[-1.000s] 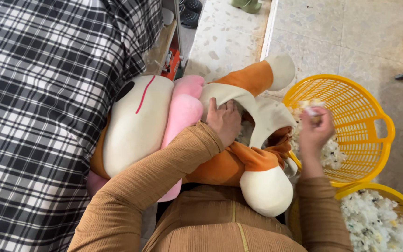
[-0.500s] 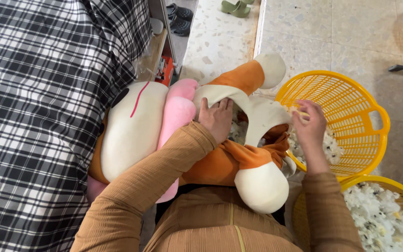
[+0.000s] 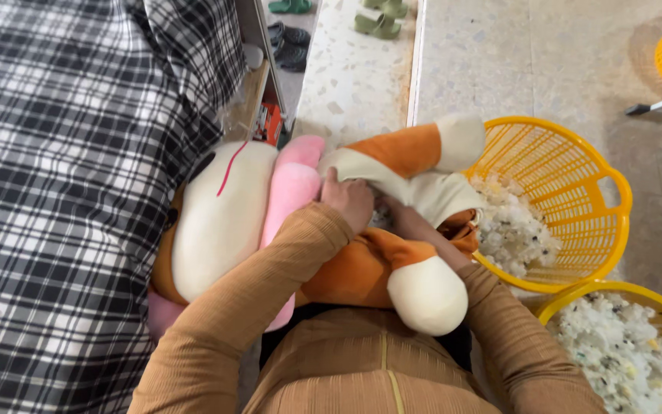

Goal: The person stuffs a large plush toy with white synthetic filling. They repeatedly take handfuls of filling from a yellow basket and push it into an opening in the toy's body, then pat and compress the filling to distribute it evenly.

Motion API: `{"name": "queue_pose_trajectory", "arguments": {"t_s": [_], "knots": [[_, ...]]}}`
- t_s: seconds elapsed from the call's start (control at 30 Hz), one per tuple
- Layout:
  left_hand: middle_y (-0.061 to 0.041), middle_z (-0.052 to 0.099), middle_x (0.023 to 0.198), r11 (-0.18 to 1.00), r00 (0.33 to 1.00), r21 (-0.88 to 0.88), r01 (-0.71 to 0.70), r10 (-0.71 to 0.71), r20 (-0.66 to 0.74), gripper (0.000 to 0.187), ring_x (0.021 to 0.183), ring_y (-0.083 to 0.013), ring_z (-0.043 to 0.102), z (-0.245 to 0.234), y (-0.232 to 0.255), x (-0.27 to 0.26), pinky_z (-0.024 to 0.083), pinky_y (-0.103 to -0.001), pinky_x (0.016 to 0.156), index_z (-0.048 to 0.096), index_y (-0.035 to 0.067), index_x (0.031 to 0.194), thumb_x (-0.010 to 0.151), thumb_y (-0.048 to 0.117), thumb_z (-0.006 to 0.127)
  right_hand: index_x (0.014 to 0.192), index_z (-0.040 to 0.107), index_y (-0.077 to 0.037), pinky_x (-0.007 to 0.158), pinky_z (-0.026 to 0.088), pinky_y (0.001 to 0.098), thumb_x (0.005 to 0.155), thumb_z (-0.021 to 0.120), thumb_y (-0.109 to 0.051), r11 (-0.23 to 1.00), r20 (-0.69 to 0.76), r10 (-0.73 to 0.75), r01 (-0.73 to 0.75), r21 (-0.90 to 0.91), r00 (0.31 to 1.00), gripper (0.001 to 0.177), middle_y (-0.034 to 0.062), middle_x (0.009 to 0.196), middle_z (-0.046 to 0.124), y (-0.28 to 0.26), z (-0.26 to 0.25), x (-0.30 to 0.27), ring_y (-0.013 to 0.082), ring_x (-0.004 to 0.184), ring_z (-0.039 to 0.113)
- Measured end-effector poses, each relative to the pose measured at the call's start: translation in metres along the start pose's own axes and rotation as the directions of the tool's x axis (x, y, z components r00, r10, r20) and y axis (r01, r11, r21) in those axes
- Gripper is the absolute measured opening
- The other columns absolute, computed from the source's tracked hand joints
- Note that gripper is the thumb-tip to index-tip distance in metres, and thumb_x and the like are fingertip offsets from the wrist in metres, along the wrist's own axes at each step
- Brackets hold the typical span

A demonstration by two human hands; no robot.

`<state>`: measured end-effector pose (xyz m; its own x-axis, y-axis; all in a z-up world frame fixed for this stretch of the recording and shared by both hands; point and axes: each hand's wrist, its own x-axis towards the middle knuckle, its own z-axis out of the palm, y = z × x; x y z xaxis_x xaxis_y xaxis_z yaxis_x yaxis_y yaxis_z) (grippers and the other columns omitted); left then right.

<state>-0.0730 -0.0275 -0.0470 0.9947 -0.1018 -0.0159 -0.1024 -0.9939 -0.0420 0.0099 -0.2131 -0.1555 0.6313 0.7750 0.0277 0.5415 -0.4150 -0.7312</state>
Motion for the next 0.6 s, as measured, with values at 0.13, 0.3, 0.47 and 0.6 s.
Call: {"name": "queue_pose_trajectory", "arguments": {"t_s": [0.13, 0.3, 0.47, 0.6], "knots": [[-0.002, 0.072, 0.105, 0.996, 0.998, -0.063, -0.058, 0.058, 0.001, 0.022, 0.094, -0.0193, 0.072, -0.017, 0.011, 0.004, 0.028, -0.057, 0.109, 0.074, 0.017, 0.101, 0.095, 0.019, 0.054, 0.114, 0.064, -0.004, 0.076, 0.054, 0.0316, 0.083, 0.080, -0.004, 0.912, -0.082, 0.258, -0.215, 0.349, 0.963, 0.035, 0.0099, 0.098, 0.069, -0.003, -0.009, -0.024, 0.0147, 0.086, 0.064], [0.000, 0.072, 0.105, 0.975, 0.995, -0.199, -0.099, 0.100, -0.002, 0.044, 0.101, -0.0187, 0.070, -0.036, 0.017, -0.004, 0.031, -0.056, 0.101, 0.069, 0.020, 0.115, 0.073, 0.033, 0.078, 0.110, 0.063, -0.003, 0.080, 0.057, 0.0246, 0.086, 0.070, 0.008, 0.720, -0.170, 0.142, 0.016, 0.694, 0.975, 0.027, -0.0002, 0.100, 0.068, -0.014, -0.024, -0.034, 0.0073, 0.089, 0.067], [-0.004, 0.075, 0.093, 0.949, 0.999, -0.312, -0.051, 0.051, -0.008, 0.038, 0.089, -0.0223, 0.072, -0.046, 0.020, 0.004, 0.033, -0.054, 0.095, 0.074, 0.024, 0.112, 0.073, 0.025, 0.077, 0.116, 0.063, -0.005, 0.078, 0.058, 0.0256, 0.088, 0.066, 0.007, 0.656, -0.128, 0.122, 0.017, 0.754, 0.984, 0.031, 0.0027, 0.100, 0.070, -0.042, -0.051, -0.044, 0.0100, 0.085, 0.070], [-0.006, 0.076, 0.087, 0.939, 1.000, -0.343, 0.005, -0.010, -0.012, 0.022, 0.081, -0.0242, 0.074, -0.045, 0.019, 0.010, 0.035, -0.050, 0.098, 0.079, 0.023, 0.095, 0.085, 0.013, 0.062, 0.116, 0.066, -0.006, 0.073, 0.056, 0.0257, 0.093, 0.067, 0.002, 0.678, -0.113, 0.292, -0.122, 0.725, 0.950, 0.025, 0.0057, 0.096, 0.070, -0.055, -0.062, -0.050, 0.0107, 0.079, 0.068]]}}
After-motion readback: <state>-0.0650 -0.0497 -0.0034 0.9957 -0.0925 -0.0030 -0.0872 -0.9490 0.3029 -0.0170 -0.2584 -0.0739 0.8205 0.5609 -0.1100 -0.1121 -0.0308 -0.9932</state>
